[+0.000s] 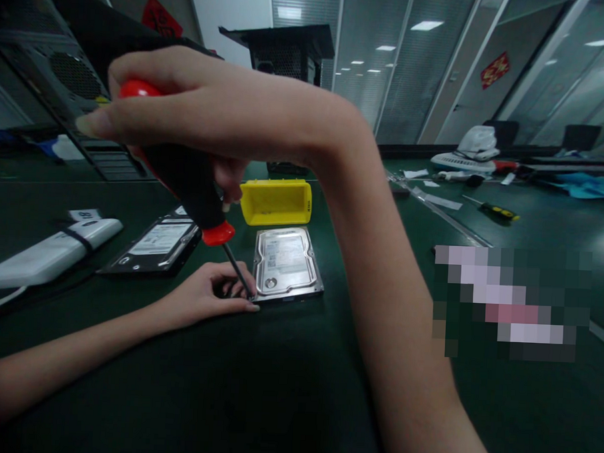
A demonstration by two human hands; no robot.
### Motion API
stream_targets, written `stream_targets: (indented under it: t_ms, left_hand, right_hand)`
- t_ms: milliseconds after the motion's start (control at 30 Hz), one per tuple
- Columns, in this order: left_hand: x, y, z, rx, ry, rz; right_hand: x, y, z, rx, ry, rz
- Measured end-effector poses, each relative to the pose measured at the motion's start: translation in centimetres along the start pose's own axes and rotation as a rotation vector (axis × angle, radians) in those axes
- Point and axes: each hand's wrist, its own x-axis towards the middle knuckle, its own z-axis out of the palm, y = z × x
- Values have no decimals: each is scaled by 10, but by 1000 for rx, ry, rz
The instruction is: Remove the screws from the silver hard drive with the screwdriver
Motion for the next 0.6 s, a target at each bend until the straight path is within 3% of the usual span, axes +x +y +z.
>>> stream_targets:
  t_ms: [600]
  left_hand:
    - [0,5,0,36,-9,-8]
  right_hand:
    - [2,3,0,-34,-9,-109]
